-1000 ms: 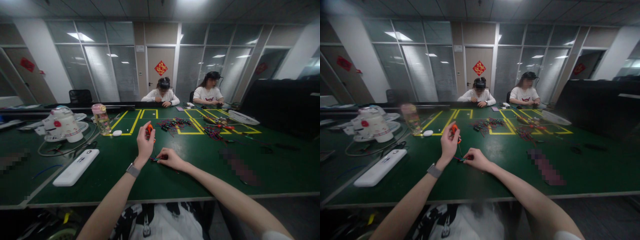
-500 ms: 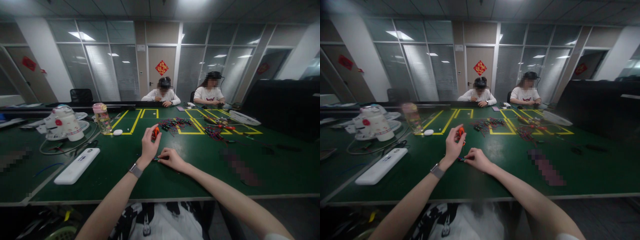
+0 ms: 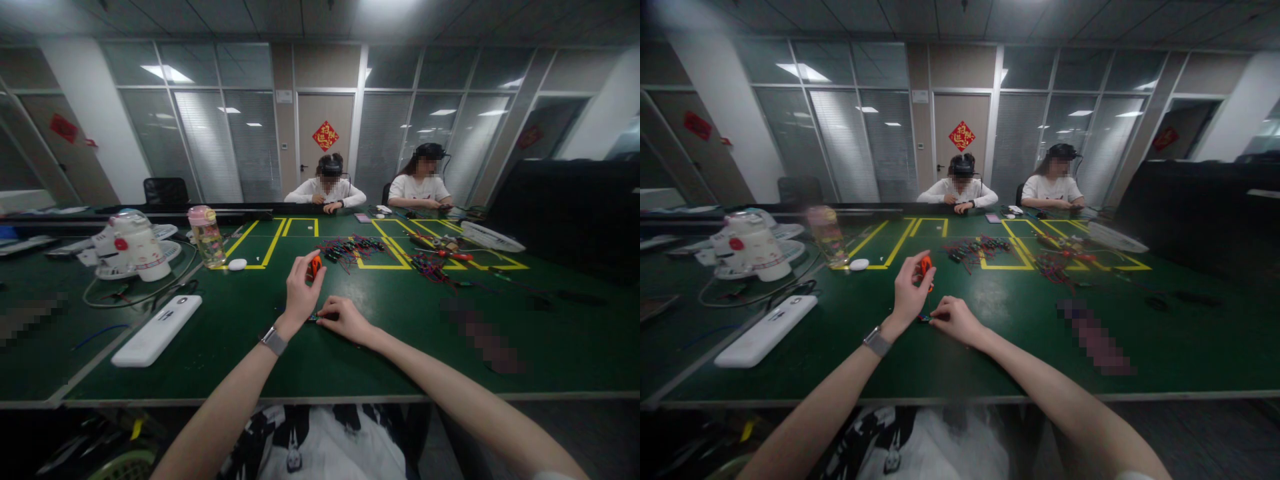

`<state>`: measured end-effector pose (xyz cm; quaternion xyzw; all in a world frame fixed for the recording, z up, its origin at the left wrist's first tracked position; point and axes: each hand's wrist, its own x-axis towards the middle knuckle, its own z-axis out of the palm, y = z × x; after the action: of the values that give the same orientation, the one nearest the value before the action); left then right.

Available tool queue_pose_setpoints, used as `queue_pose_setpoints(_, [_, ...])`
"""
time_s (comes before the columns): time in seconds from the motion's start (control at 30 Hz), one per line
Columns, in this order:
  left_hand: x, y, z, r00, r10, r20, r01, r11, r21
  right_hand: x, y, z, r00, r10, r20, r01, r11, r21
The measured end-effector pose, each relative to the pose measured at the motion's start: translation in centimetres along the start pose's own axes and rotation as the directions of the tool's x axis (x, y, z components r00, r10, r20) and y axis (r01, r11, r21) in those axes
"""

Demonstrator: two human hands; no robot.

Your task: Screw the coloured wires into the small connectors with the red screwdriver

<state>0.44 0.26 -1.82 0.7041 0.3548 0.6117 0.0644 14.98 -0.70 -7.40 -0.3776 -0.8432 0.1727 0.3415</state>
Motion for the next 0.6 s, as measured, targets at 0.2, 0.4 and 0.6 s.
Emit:
queue_pose_setpoints(0.2, [-0.03,0.09,0.04,1.000,0.008,-0.012,-0.008,1.000,-0.003,0.01,0.02,0.05,1.000,0.008,0.002,-0.008,1.000,-0.002])
queue_pose_setpoints(0.4, [-0.01,0.25,0.01,1.000,0.024,0.005,-0.024,1.000,0.000,-0.01,0.21,0.20,1.000,0.008,0.001,-0.008,1.000,0.002])
queue_pose_setpoints(0.6, [0.16,0.15,-0.15,0.999,0.033,0.040,-0.032,0.999,-0.025,-0.09,-0.66,-0.51,0.999,0.017,0.052,-0.012,0.996,-0.090])
